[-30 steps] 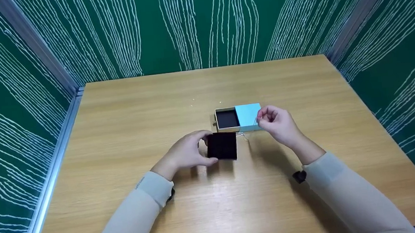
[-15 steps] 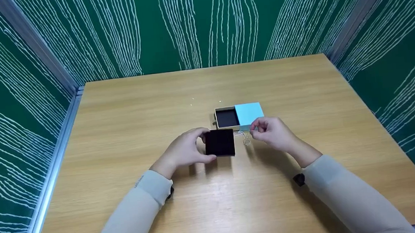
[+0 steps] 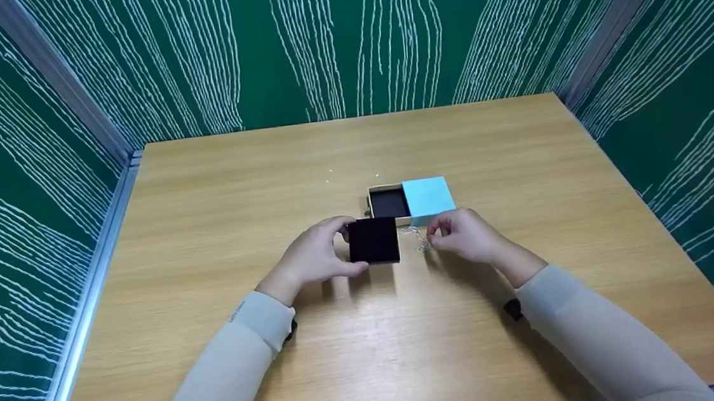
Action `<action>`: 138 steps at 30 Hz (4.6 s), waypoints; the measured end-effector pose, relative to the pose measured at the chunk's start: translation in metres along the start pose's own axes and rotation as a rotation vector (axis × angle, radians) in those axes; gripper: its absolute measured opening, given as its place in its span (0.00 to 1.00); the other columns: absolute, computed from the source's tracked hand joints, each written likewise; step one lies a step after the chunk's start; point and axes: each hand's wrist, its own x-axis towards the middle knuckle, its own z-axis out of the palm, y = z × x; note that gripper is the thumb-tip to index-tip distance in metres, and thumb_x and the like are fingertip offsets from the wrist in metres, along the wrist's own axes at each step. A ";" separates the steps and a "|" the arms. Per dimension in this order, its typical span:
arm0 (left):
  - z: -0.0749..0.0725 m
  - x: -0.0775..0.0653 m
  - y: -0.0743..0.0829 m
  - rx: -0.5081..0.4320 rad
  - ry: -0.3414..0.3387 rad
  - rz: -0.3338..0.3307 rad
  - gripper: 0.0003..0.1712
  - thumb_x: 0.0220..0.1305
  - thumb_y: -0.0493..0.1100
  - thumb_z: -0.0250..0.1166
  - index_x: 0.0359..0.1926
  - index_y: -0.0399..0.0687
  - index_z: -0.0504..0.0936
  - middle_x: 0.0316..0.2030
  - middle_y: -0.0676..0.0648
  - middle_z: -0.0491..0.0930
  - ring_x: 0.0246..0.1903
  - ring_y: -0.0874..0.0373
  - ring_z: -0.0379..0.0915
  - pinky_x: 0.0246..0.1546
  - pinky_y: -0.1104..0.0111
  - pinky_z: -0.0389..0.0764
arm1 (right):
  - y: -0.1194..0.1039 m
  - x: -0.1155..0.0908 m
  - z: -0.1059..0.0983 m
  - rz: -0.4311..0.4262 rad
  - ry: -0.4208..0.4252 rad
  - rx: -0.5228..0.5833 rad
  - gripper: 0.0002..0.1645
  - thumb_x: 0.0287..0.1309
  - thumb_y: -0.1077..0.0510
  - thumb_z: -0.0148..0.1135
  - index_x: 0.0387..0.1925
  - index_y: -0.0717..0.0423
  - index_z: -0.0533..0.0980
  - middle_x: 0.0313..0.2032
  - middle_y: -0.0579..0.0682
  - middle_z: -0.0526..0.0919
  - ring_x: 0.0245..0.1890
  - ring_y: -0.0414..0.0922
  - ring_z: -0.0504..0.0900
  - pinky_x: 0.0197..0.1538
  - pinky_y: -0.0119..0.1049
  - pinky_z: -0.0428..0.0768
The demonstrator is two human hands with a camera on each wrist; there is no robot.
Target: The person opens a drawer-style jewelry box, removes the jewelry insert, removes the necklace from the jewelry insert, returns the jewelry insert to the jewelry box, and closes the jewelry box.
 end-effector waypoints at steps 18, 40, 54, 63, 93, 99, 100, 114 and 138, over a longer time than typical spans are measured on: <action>-0.004 0.008 0.000 0.010 0.013 0.008 0.50 0.58 0.59 0.86 0.78 0.54 0.78 0.58 0.52 0.84 0.63 0.45 0.81 0.74 0.47 0.79 | -0.005 0.009 0.001 0.006 -0.058 -0.147 0.07 0.69 0.62 0.68 0.41 0.61 0.89 0.27 0.43 0.78 0.29 0.40 0.73 0.33 0.32 0.71; -0.006 0.019 0.000 0.017 0.021 -0.029 0.49 0.57 0.62 0.86 0.76 0.57 0.79 0.57 0.54 0.84 0.62 0.49 0.79 0.73 0.48 0.78 | 0.006 0.021 -0.041 0.086 0.045 0.020 0.41 0.66 0.59 0.80 0.75 0.57 0.72 0.34 0.48 0.74 0.33 0.44 0.72 0.35 0.32 0.74; -0.006 0.026 -0.010 -0.020 0.034 -0.059 0.49 0.57 0.62 0.87 0.76 0.62 0.77 0.58 0.55 0.84 0.62 0.50 0.79 0.74 0.46 0.78 | 0.048 0.040 -0.070 0.209 -0.110 0.130 0.66 0.64 0.48 0.84 0.91 0.41 0.52 0.51 0.56 0.71 0.55 0.53 0.71 0.61 0.46 0.69; -0.006 0.032 -0.007 -0.013 0.037 -0.098 0.53 0.57 0.62 0.87 0.79 0.61 0.74 0.59 0.53 0.83 0.57 0.50 0.79 0.69 0.50 0.81 | 0.054 0.044 -0.073 0.237 -0.133 0.117 0.63 0.64 0.46 0.82 0.90 0.37 0.55 0.58 0.58 0.71 0.64 0.56 0.69 0.64 0.50 0.68; -0.011 0.089 -0.009 0.049 -0.008 -0.143 0.53 0.57 0.65 0.85 0.80 0.62 0.73 0.49 0.48 0.83 0.48 0.49 0.78 0.55 0.52 0.80 | 0.052 0.049 -0.076 0.251 -0.140 -0.022 0.61 0.62 0.35 0.84 0.89 0.31 0.60 0.72 0.60 0.76 0.61 0.57 0.78 0.61 0.48 0.76; -0.011 0.094 -0.006 0.100 -0.021 -0.153 0.55 0.57 0.67 0.83 0.81 0.61 0.73 0.64 0.45 0.85 0.60 0.47 0.81 0.69 0.47 0.81 | 0.057 0.049 -0.076 0.203 -0.144 -0.019 0.60 0.65 0.37 0.83 0.90 0.35 0.60 0.60 0.61 0.78 0.52 0.54 0.77 0.54 0.44 0.74; -0.011 0.095 -0.006 0.113 -0.020 -0.156 0.55 0.56 0.68 0.83 0.81 0.61 0.72 0.66 0.46 0.84 0.62 0.47 0.80 0.71 0.47 0.81 | 0.057 0.049 -0.076 0.196 -0.145 -0.018 0.60 0.65 0.38 0.83 0.90 0.36 0.60 0.60 0.61 0.78 0.52 0.55 0.77 0.55 0.45 0.74; -0.005 0.103 -0.001 0.106 -0.045 -0.174 0.53 0.55 0.68 0.84 0.78 0.62 0.74 0.65 0.48 0.85 0.62 0.47 0.80 0.75 0.45 0.78 | 0.063 0.047 -0.073 0.187 -0.143 0.112 0.57 0.67 0.46 0.82 0.88 0.42 0.60 0.82 0.64 0.64 0.73 0.63 0.65 0.80 0.64 0.62; 0.007 0.115 0.009 0.174 -0.075 -0.157 0.58 0.58 0.71 0.81 0.86 0.64 0.70 0.69 0.46 0.83 0.63 0.47 0.79 0.76 0.44 0.78 | 0.062 0.051 -0.076 0.219 -0.171 0.089 0.61 0.60 0.36 0.85 0.88 0.31 0.62 0.93 0.54 0.50 0.89 0.64 0.54 0.88 0.77 0.48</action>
